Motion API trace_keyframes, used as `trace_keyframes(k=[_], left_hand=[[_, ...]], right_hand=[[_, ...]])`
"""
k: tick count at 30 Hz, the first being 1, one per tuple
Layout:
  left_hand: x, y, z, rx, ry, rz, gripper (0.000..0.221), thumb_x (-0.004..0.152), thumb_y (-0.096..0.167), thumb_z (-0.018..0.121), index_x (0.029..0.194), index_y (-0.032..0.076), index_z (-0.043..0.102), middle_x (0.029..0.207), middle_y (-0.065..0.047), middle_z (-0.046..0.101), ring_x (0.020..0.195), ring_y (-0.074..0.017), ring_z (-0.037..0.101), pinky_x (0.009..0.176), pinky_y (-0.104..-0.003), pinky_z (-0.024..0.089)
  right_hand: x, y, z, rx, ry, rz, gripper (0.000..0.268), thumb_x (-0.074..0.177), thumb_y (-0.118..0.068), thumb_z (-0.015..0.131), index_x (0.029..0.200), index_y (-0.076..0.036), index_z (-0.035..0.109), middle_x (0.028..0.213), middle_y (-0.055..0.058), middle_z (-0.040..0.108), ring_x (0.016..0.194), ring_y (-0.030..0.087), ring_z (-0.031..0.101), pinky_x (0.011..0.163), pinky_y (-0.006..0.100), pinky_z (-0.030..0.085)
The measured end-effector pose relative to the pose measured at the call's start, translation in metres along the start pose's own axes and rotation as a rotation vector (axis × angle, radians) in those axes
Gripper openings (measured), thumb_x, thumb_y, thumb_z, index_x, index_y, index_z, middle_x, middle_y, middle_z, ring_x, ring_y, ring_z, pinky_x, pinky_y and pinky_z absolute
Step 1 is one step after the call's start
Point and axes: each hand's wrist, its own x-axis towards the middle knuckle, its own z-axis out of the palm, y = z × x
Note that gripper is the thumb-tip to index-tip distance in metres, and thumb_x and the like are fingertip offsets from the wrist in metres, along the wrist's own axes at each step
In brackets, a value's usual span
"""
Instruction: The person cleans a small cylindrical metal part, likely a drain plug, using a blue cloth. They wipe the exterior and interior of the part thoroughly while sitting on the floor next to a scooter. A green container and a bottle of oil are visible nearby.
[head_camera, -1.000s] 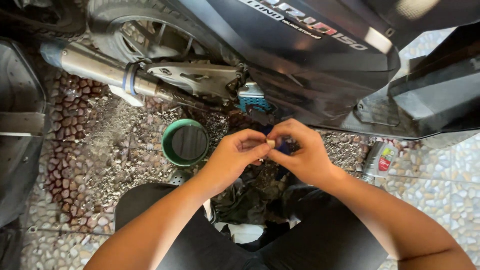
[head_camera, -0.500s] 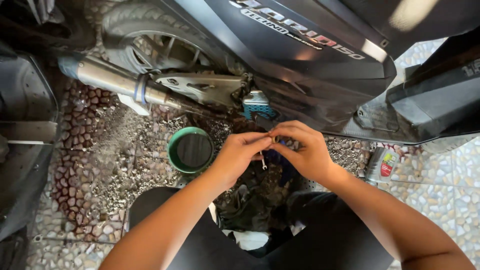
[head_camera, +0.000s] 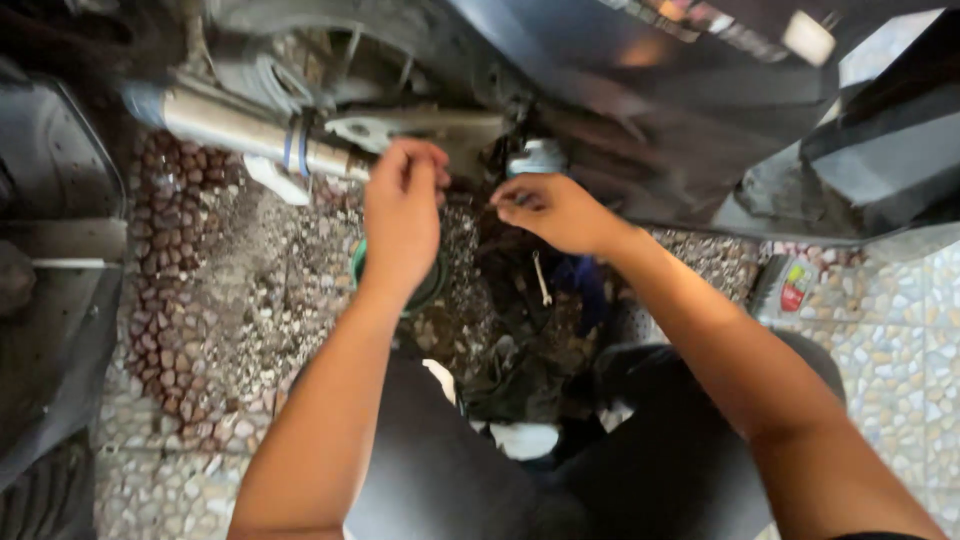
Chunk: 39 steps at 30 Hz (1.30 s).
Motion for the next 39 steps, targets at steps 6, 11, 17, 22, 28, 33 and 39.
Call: trace_keyframes(k=[6, 11, 17, 22, 28, 33, 39], left_hand=[[0.001, 0.014, 0.003, -0.043, -0.013, 0.036, 0.022, 0.108, 0.023, 0.053, 0.102, 0.005, 0.064, 0.094, 0.0, 0.07, 0.084, -0.0071, 0.063, 0.071, -0.024, 0.051], [-0.005, 0.028, 0.008, 0.186, -0.021, 0.13, 0.025, 0.109, 0.023, 0.057, 0.099, 0.002, 0.065, 0.084, -0.003, 0.065, 0.075, -0.0074, 0.057, 0.069, -0.026, 0.048], [-0.003, 0.034, 0.005, 0.204, -0.029, 0.128, 0.024, 0.109, 0.022, 0.058, 0.099, 0.002, 0.065, 0.082, -0.001, 0.061, 0.074, -0.0074, 0.052, 0.067, -0.026, 0.045], [-0.009, 0.037, 0.011, 0.101, -0.045, 0.173, 0.02, 0.112, 0.018, 0.056, 0.1, 0.002, 0.062, 0.089, 0.0, 0.064, 0.081, -0.0065, 0.058, 0.072, -0.024, 0.049], [-0.013, 0.048, 0.017, 0.178, -0.081, 0.169, 0.016, 0.108, 0.013, 0.059, 0.1, 0.0, 0.064, 0.097, -0.004, 0.064, 0.082, -0.0097, 0.062, 0.075, -0.025, 0.053], [-0.009, 0.046, 0.013, 0.247, -0.072, 0.153, 0.015, 0.108, 0.012, 0.059, 0.101, 0.0, 0.065, 0.097, -0.005, 0.066, 0.084, -0.0113, 0.063, 0.077, -0.026, 0.053], [-0.007, 0.048, 0.011, 0.239, -0.085, 0.166, 0.014, 0.108, 0.011, 0.059, 0.103, 0.0, 0.066, 0.1, -0.006, 0.068, 0.089, -0.013, 0.066, 0.081, -0.027, 0.054]], right_hand=[[-0.012, 0.075, 0.059, -0.284, -0.453, 0.248, 0.038, 0.085, -0.039, 0.074, 0.113, -0.013, 0.074, 0.107, 0.008, 0.076, 0.099, 0.025, 0.071, 0.088, 0.039, 0.054], [-0.067, 0.349, 0.21, 0.137, 0.104, 0.539, 0.029, 0.088, -0.028, 0.075, 0.103, -0.003, 0.075, 0.097, 0.021, 0.077, 0.09, 0.034, 0.07, 0.081, 0.045, 0.056], [-0.09, 0.331, 0.229, -0.165, 0.523, 0.822, 0.032, 0.088, -0.035, 0.076, 0.102, -0.007, 0.072, 0.102, 0.02, 0.074, 0.101, 0.041, 0.067, 0.087, 0.049, 0.053], [-0.056, 0.311, 0.21, -0.292, 0.481, 0.825, 0.026, 0.088, -0.029, 0.069, 0.108, -0.013, 0.073, 0.108, 0.023, 0.069, 0.102, 0.046, 0.065, 0.084, 0.054, 0.053], [0.001, 0.314, 0.184, -0.29, 0.403, 0.723, 0.024, 0.1, -0.029, 0.061, 0.114, -0.011, 0.067, 0.106, 0.023, 0.072, 0.1, 0.047, 0.068, 0.085, 0.054, 0.055], [0.02, 0.286, 0.166, -0.229, 0.279, 0.884, 0.026, 0.1, -0.033, 0.058, 0.117, -0.014, 0.06, 0.105, 0.019, 0.073, 0.094, 0.042, 0.073, 0.076, 0.056, 0.059], [0.033, 0.302, 0.165, -0.343, 0.453, 0.837, 0.027, 0.093, -0.037, 0.065, 0.114, -0.02, 0.067, 0.109, 0.018, 0.072, 0.103, 0.044, 0.067, 0.085, 0.055, 0.055]])
